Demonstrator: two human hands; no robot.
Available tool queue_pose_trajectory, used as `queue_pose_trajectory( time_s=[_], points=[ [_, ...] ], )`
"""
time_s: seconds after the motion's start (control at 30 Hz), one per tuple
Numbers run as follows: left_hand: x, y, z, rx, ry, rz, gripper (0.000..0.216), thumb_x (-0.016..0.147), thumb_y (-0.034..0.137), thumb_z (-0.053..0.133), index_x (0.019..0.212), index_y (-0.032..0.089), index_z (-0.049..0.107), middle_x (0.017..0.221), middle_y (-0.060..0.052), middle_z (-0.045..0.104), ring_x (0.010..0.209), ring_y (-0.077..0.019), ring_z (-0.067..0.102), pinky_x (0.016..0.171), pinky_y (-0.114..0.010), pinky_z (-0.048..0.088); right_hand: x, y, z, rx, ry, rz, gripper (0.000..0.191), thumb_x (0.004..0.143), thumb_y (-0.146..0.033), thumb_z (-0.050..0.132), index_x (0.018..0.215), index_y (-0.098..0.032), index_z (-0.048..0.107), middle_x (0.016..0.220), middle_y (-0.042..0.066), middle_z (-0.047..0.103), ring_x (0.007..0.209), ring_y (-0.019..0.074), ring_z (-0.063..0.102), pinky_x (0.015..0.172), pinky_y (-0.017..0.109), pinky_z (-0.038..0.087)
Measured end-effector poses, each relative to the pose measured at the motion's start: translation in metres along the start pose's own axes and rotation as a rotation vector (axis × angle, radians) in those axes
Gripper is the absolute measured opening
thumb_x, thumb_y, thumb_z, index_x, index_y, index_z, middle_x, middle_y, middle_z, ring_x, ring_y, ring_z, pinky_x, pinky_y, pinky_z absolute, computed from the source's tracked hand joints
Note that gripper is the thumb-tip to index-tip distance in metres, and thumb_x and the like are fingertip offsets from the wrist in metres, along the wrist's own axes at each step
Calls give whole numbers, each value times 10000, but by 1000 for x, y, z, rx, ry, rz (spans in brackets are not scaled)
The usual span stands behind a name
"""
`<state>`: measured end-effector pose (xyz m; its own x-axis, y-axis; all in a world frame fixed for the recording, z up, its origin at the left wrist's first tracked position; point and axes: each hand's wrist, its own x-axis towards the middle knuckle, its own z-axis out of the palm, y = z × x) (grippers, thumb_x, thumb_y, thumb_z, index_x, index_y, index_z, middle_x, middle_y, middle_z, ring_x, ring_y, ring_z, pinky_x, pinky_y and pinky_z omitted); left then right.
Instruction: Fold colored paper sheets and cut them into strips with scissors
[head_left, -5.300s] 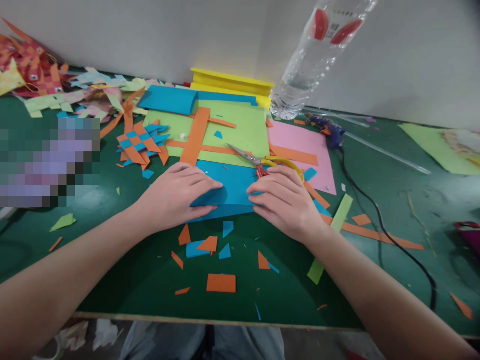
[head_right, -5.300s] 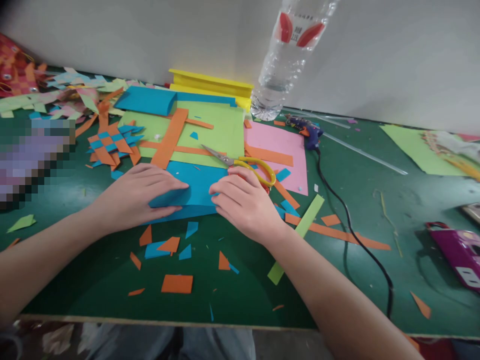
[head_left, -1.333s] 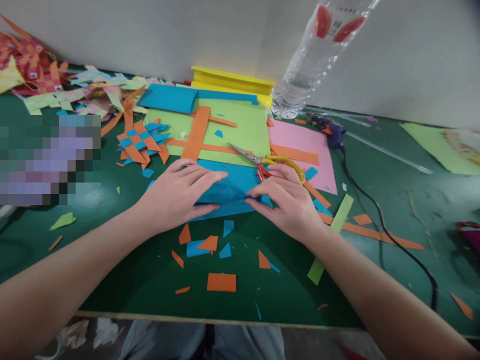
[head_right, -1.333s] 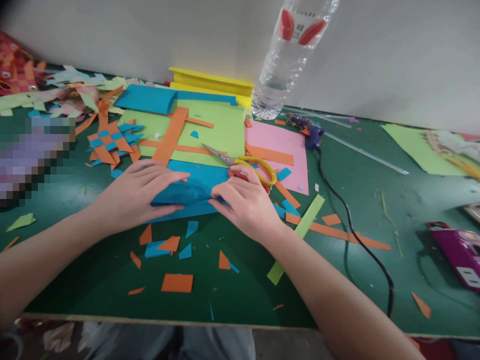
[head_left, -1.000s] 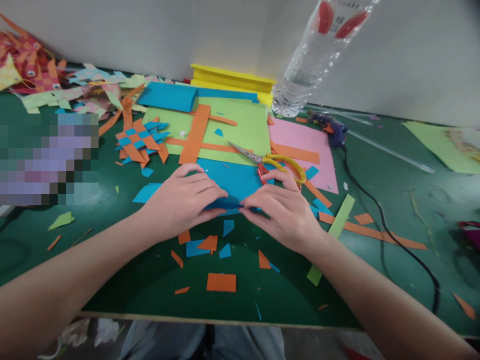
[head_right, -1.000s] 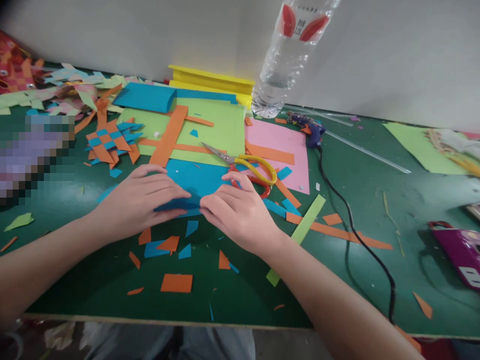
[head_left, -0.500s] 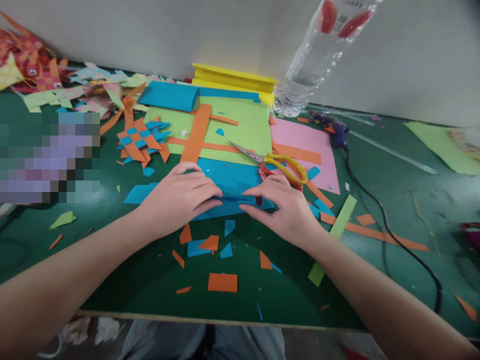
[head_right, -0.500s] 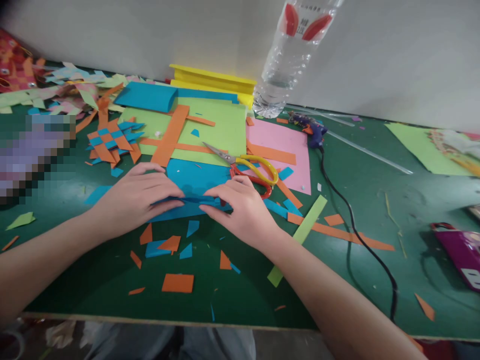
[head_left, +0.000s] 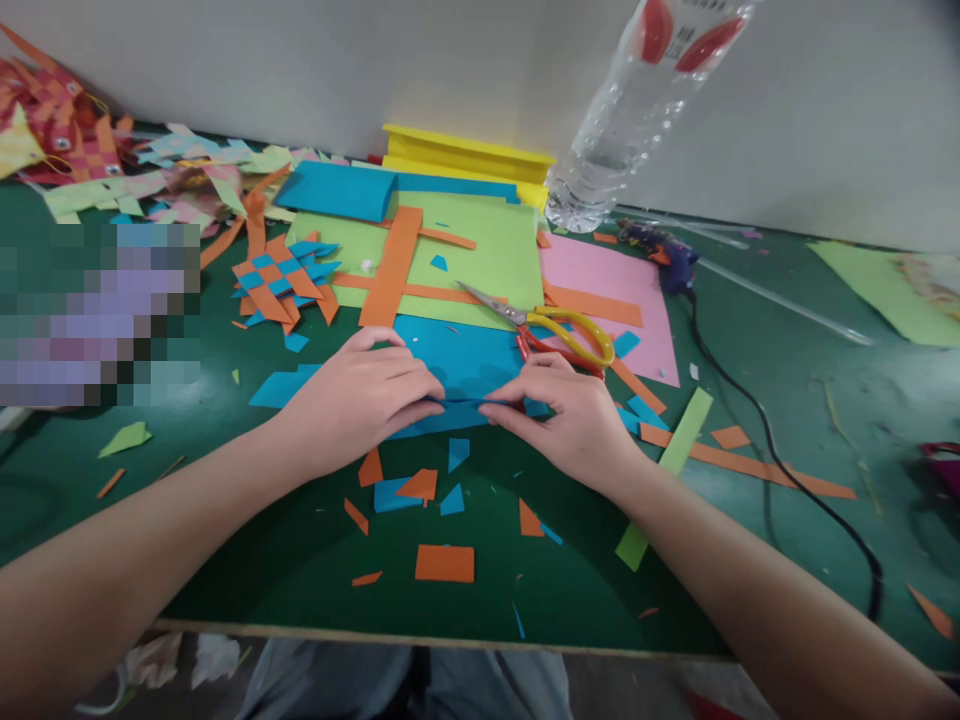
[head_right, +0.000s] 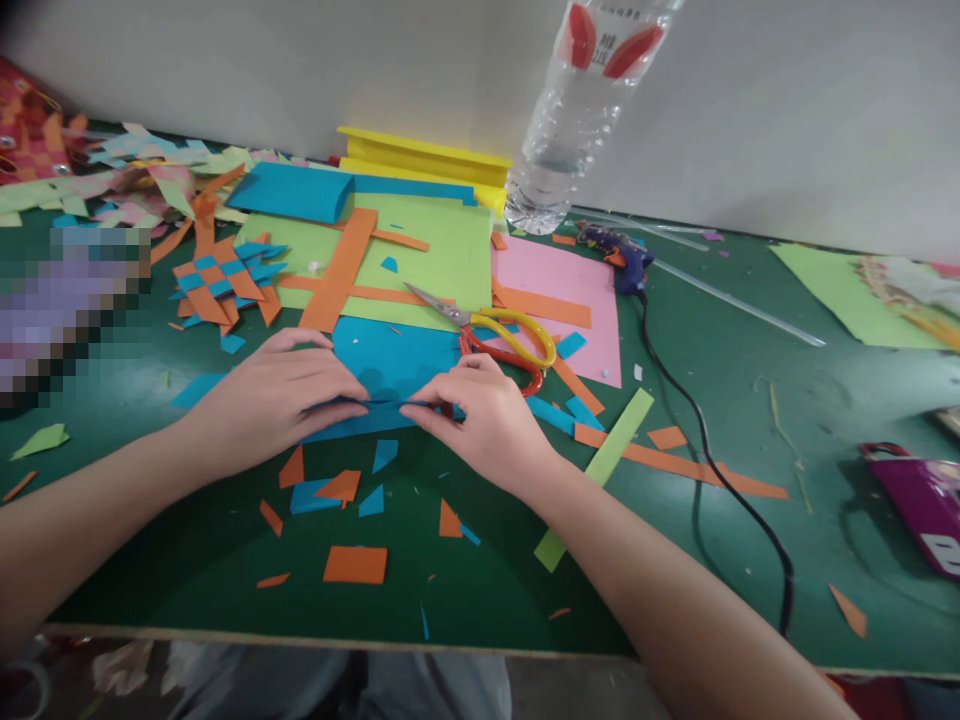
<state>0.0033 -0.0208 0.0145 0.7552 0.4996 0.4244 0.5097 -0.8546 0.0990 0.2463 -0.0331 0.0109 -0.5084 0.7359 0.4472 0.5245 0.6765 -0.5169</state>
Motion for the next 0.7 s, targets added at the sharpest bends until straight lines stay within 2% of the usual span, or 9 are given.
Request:
queue_pose_trajectory(
  time_s=[0.47,0.7],
  points=[
    [-1,-1,1,35,-36,10,228,1013,300,475,916,176,640,840,-6,729,761,-168,643,924,-358,384,0,0,-1,-11,-26,2,130,869,-245,686,744,-216,665,654,-44,715,561,114,548,848,366,456],
    [1,4,0,60,-27,-15,224,1009,341,471,1095,186,608,956,-38,728,886,-182,650,964,-350,373,-1,2,0,-84,10,-98,131,890,-249,657,763,-216,665,648,-37,700,563,120,558,833,367,471]
  ],
)
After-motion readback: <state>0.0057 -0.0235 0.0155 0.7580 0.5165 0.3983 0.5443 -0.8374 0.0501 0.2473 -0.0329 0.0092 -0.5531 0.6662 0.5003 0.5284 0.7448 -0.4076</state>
